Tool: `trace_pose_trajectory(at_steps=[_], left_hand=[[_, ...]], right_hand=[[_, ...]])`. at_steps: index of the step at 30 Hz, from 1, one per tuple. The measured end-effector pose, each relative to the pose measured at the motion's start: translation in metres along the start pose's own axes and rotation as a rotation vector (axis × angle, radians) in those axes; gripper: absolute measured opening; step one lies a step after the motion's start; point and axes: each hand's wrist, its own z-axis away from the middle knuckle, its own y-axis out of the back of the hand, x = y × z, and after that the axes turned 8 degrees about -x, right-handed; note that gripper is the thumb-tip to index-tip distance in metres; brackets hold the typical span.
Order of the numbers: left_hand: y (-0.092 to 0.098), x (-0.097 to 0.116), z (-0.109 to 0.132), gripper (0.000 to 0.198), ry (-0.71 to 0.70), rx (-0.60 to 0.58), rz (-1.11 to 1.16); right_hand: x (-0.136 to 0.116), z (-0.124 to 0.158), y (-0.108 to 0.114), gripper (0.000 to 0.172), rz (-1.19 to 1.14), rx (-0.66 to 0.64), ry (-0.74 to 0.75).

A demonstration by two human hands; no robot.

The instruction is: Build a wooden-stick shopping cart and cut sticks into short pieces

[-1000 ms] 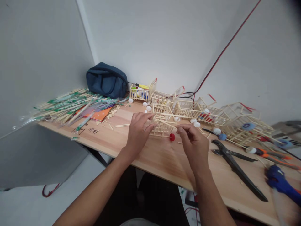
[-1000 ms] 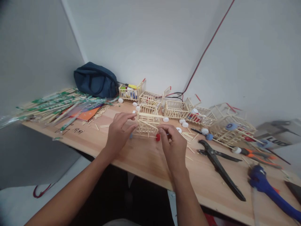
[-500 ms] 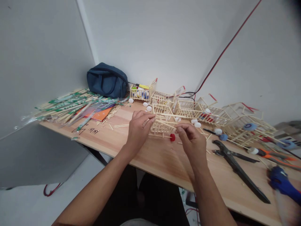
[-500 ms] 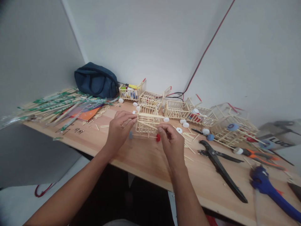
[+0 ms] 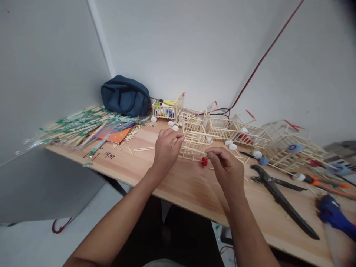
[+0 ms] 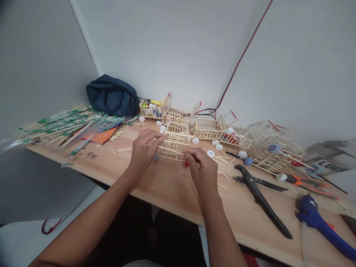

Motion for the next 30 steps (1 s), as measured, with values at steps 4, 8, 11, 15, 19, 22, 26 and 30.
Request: trace_pose_trajectory(at_steps=[4, 8, 11, 15, 19, 22, 26, 30], left_hand=[[-0.003, -0.001, -0.003, 0.011, 0.008, -0.005, -0.017], [-0.004, 0.0, -0.005, 0.011, 0.009, -0.018, -0.029], [-0.005, 0.0, -0.005, 0.011, 0.014, -0.024, -0.029], [-0.005, -0.001, -0.006, 0.011, 0.002, -0.021, -0.022], [-0.006, -0.002, -0.006, 0.011, -0.005, -0.02, -0.02], [-0.006, -0.003, -0.006, 0.011, -0.004, -0.022, -0.03], [-0.007, -0.004, -0.005, 0.011, -0.015, -0.015, -0.015], [-0.005, -0.003, -0.003, 0.014, -0.019, -0.006, 0.019]], right_hand=[[0.001, 0.001, 0.003, 0.019, 0.004, -0.029, 0.04], [-0.001, 0.003, 0.009, 0.019, 0.024, -0.078, 0.066], [-0.002, 0.006, 0.015, 0.019, 0.047, -0.15, 0.083], [0.0, 0.016, 0.021, 0.015, 0.087, -0.239, 0.13], [-0.002, 0.03, 0.023, 0.014, 0.068, -0.363, 0.175], [-0.007, 0.043, 0.022, 0.017, 0.034, -0.505, 0.167], [-0.01, 0.055, 0.024, 0.02, -0.006, -0.654, 0.11], [-0.003, 0.058, 0.028, 0.018, 0.008, -0.591, 0.04]])
